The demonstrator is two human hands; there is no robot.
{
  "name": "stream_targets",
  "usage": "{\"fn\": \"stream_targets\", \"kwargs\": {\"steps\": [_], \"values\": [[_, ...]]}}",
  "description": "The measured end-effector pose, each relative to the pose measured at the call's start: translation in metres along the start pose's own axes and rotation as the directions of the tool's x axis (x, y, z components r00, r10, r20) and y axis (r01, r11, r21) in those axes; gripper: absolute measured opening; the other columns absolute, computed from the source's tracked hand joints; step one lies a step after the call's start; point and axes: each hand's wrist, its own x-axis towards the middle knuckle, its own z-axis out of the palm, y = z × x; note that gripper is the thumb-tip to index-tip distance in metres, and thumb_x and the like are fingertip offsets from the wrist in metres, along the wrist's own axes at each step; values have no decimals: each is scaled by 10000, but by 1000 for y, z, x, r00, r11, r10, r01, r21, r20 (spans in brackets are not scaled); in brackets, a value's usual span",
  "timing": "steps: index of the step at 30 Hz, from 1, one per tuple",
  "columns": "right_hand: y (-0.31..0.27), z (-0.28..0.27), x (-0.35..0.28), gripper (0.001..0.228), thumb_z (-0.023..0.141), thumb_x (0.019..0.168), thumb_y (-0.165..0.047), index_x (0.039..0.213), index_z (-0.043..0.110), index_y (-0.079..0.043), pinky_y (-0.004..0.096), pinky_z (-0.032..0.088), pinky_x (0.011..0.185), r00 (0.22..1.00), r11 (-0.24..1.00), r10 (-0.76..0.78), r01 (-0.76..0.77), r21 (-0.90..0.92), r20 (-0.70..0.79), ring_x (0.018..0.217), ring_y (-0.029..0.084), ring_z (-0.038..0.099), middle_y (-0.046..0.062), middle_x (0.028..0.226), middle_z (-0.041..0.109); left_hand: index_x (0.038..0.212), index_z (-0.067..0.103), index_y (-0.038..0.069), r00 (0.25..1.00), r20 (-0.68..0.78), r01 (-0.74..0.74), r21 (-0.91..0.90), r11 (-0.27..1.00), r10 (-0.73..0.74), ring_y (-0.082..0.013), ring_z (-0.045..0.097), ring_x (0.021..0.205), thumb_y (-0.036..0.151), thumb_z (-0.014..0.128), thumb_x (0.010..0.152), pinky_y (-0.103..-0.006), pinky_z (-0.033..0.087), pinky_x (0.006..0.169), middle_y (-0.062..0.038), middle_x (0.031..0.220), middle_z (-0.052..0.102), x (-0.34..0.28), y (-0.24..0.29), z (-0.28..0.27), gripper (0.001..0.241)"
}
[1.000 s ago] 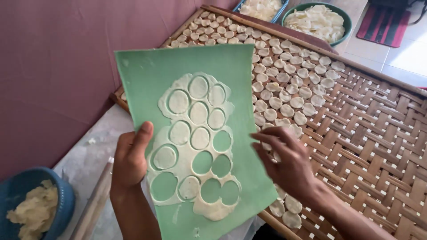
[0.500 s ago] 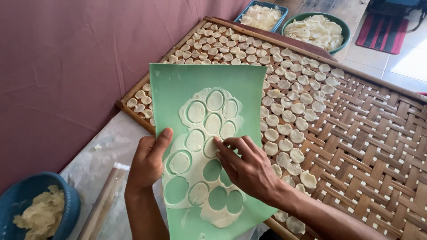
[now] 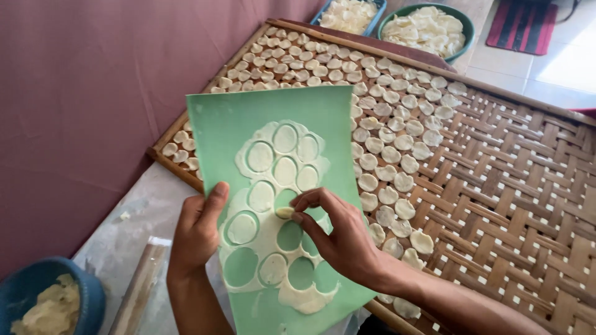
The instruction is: Transferring small dough circles to a drying tray and rolling dough into a long cylinder
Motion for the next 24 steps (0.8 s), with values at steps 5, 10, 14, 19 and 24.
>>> {"fn": "stream_targets", "kwargs": {"steps": [5,10,14,19,24], "values": [[5,-42,-10,229,673,927,13,1143,600,16,245,612,700,990,987,127,-120,111,-59,775,138,724,69,909,745,629,508,26,999,-41,34,87,996,-30,-98,382,553,327,510,1087,-280,297,505,19,602,482,0,-13,-19,548],[51,-110,-23,224,614,975,-67,1189,677,-55,219,649,611,961,958,248,-262,-119,-120,762,141,739,99,1026,771,742,595,-61,991,-122,69,80,994,-58,-124,447,649,296,504,1139,-260,345,601,-41,699,561,-4,-21,-34,541],[76,-142,-41,277,561,990,-144,1218,671,-33,332,675,867,747,760,642,-649,22,-172,952,222,732,141,1132,728,790,604,-72,990,-129,83,135,987,-65,-166,480,650,299,471,1180,-278,377,652,-111,702,584,-7,-25,-42,555],[78,-157,-65,345,584,974,-217,1254,697,-48,357,656,756,523,534,840,-844,49,-142,911,264,734,172,1098,739,840,620,-87,989,-132,85,184,979,-62,-155,487,698,262,481,1217,-253,365,672,-105,764,600,-10,-30,-45,532],[91,-155,-84,301,747,889,-191,1179,751,-107,248,613,655,582,551,805,-806,-218,-116,705,111,680,30,885,771,767,569,-38,992,-124,51,184,982,-28,-109,431,666,253,486,1229,-238,334,617,-41,725,541,-8,-32,-43,553]]}}
